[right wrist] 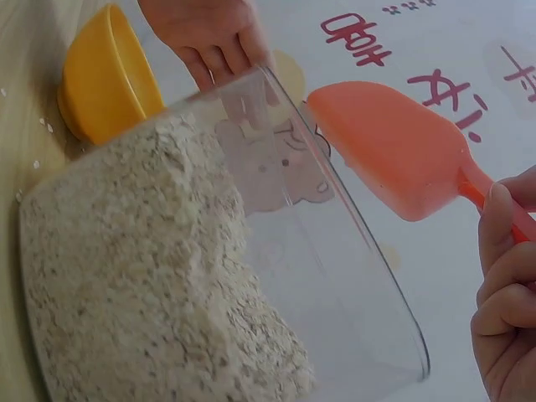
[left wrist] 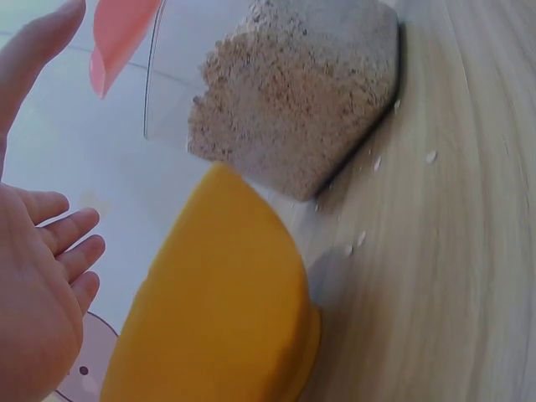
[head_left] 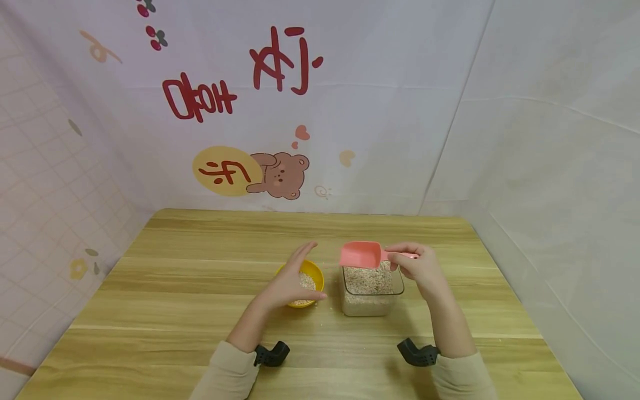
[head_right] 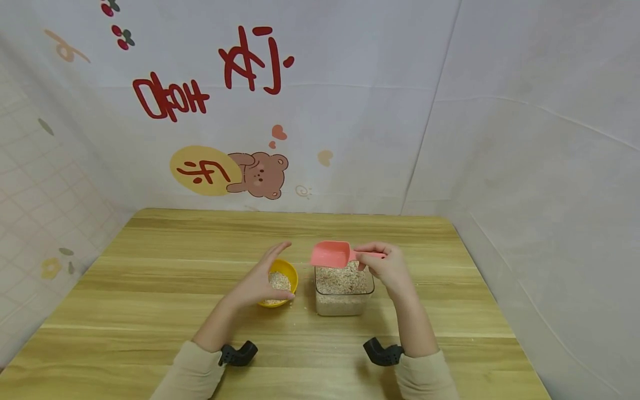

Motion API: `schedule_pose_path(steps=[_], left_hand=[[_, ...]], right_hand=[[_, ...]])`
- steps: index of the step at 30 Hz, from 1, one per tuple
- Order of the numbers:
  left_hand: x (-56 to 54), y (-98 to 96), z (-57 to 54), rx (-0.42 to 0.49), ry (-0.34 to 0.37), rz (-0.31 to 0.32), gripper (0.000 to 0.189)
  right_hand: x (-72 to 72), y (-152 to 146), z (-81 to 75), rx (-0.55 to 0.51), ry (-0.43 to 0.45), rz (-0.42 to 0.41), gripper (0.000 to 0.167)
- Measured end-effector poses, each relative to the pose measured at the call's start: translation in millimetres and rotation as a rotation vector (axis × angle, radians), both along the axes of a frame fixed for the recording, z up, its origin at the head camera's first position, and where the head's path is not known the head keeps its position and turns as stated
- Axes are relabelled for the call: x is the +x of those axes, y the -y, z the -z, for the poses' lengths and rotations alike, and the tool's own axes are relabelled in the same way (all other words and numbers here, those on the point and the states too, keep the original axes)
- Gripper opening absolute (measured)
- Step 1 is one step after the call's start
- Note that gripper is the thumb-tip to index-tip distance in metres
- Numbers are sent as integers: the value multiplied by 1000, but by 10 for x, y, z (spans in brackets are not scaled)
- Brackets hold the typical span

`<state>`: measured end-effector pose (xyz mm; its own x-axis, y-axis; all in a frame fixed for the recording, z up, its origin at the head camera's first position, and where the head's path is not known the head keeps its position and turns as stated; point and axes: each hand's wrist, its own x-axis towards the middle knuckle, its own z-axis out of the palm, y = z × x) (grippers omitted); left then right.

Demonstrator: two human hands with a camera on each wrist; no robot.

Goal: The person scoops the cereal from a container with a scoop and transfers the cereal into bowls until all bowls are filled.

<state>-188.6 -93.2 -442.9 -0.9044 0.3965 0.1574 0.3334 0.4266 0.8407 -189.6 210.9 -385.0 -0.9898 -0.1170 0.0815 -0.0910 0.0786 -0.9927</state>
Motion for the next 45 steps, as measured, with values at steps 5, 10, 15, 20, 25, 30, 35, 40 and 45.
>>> schedule_pose_path(steps=[5, 10, 15, 20, 25, 30, 35, 40, 45], left_hand=[[0, -92, -14, -12, -2, 19, 114], [-5, -182, -16, -15, -5, 37, 114], [-20, -259, 3, -27, -3, 52, 113], [-21, -329, -7, -29, -10, 69, 114], [-32, -413, -2, 0, -2, 85, 116], [-38, -481, 0, -6, 13, 87, 116], [-46, -523, 8, -21, 31, 77, 116], [-56, -557, 31, -17, 42, 73, 116], [-67, -587, 53, 0, 53, 76, 116]], right_hand=[[7, -126, 14, 28, -8, 0, 17], [27, -209, 1, 37, -24, -11, 21], [44, -300, 13, 61, -35, -2, 25], [15, -410, 66, 112, -26, -1, 24], [2, -454, 81, 144, -11, -14, 22], [2, -456, 72, 188, 13, -27, 22], [19, -452, 75, 210, 16, -36, 20], [32, -459, 98, 229, 15, -50, 15], [36, -457, 119, 246, 14, -59, 15]])
